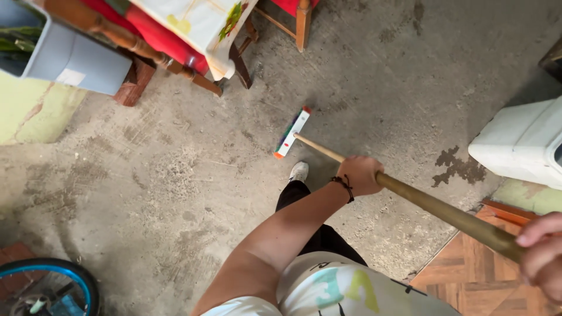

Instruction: Washing a cloth in a sink, wiping down a dining table, cleaning a religious tapestry, and sweeping the floor with a brush.

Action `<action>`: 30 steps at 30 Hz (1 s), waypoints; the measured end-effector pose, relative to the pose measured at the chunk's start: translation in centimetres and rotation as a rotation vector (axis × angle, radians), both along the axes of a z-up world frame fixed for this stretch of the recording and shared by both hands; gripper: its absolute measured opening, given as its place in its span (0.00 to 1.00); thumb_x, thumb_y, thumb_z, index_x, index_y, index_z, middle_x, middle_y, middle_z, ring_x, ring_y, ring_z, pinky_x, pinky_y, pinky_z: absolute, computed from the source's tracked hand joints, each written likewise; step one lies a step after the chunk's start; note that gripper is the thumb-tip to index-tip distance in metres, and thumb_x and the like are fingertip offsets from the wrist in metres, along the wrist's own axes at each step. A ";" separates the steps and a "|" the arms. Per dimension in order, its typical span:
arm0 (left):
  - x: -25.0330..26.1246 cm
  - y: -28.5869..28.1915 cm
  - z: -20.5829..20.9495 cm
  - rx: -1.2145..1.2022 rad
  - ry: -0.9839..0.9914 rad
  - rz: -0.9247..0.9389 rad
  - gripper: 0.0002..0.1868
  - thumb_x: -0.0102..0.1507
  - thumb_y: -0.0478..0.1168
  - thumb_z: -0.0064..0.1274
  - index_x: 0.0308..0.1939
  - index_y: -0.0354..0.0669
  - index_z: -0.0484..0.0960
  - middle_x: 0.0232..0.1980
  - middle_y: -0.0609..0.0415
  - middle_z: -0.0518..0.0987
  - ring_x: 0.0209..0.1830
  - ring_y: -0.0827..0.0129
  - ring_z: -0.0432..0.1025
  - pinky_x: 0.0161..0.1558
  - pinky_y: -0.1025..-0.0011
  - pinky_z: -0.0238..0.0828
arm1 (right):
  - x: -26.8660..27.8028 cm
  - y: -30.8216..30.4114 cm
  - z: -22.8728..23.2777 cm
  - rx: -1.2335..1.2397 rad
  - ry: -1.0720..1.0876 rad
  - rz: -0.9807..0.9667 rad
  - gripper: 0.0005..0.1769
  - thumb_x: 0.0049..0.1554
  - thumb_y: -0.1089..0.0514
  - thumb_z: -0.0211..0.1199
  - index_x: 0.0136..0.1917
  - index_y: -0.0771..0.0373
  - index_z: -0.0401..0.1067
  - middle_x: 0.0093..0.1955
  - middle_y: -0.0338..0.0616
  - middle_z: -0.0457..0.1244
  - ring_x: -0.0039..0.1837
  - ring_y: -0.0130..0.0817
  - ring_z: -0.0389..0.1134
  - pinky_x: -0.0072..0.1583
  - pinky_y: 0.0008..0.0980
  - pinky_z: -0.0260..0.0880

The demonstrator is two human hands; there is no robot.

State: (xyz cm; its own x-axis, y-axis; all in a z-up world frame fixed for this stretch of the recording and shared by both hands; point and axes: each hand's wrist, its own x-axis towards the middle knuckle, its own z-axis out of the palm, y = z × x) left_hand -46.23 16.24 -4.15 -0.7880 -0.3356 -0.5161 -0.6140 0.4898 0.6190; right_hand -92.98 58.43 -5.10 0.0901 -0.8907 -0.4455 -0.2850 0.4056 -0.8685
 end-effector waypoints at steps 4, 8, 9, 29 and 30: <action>2.1 -0.8 0.9 -0.114 0.038 0.110 0.09 0.63 0.51 0.53 0.31 0.60 0.85 0.29 0.61 0.81 0.35 0.70 0.76 0.47 0.67 0.72 | 0.4 -3.4 -2.7 0.028 0.028 0.078 0.13 0.54 0.57 0.67 0.53 0.60 0.78 0.42 0.44 0.71 0.36 0.33 0.73 0.40 0.33 0.76; 10.2 -5.1 -2.6 -0.198 0.060 0.315 0.08 0.53 0.49 0.62 0.34 0.58 0.87 0.38 0.53 0.83 0.43 0.54 0.77 0.49 0.59 0.73 | 12.7 -21.2 4.1 -0.313 -0.159 0.141 0.05 0.56 0.59 0.65 0.45 0.62 0.77 0.53 0.52 0.70 0.45 0.34 0.73 0.49 0.34 0.77; 12.2 -5.9 -6.2 -0.258 0.020 0.344 0.09 0.53 0.48 0.63 0.35 0.55 0.87 0.40 0.50 0.83 0.47 0.53 0.77 0.52 0.58 0.73 | 22.4 -26.7 8.5 -0.424 -0.223 0.154 0.04 0.56 0.60 0.64 0.42 0.62 0.77 0.56 0.55 0.70 0.48 0.34 0.73 0.52 0.34 0.77; 9.0 4.5 2.1 -0.116 0.157 0.202 0.12 0.60 0.55 0.55 0.31 0.58 0.86 0.30 0.61 0.82 0.34 0.71 0.78 0.49 0.64 0.72 | 10.0 -13.1 1.3 -0.648 0.130 0.615 0.04 0.54 0.49 0.66 0.44 0.40 0.79 0.45 0.23 0.71 0.48 0.17 0.70 0.62 0.41 0.68; 10.6 4.3 2.0 -0.131 0.029 0.205 0.11 0.62 0.54 0.54 0.35 0.57 0.86 0.31 0.59 0.82 0.34 0.68 0.78 0.48 0.64 0.73 | 10.4 -12.5 0.2 -0.587 0.118 0.520 0.06 0.55 0.50 0.65 0.46 0.44 0.80 0.44 0.24 0.70 0.47 0.19 0.69 0.60 0.38 0.70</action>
State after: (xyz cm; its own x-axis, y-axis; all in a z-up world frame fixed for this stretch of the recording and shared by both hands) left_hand -35.61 20.50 -2.17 -0.7104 -0.5527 -0.4356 -0.6916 0.4337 0.5776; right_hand -82.61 45.89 -4.87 0.5401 -0.8400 0.0510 -0.4162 -0.3193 -0.8513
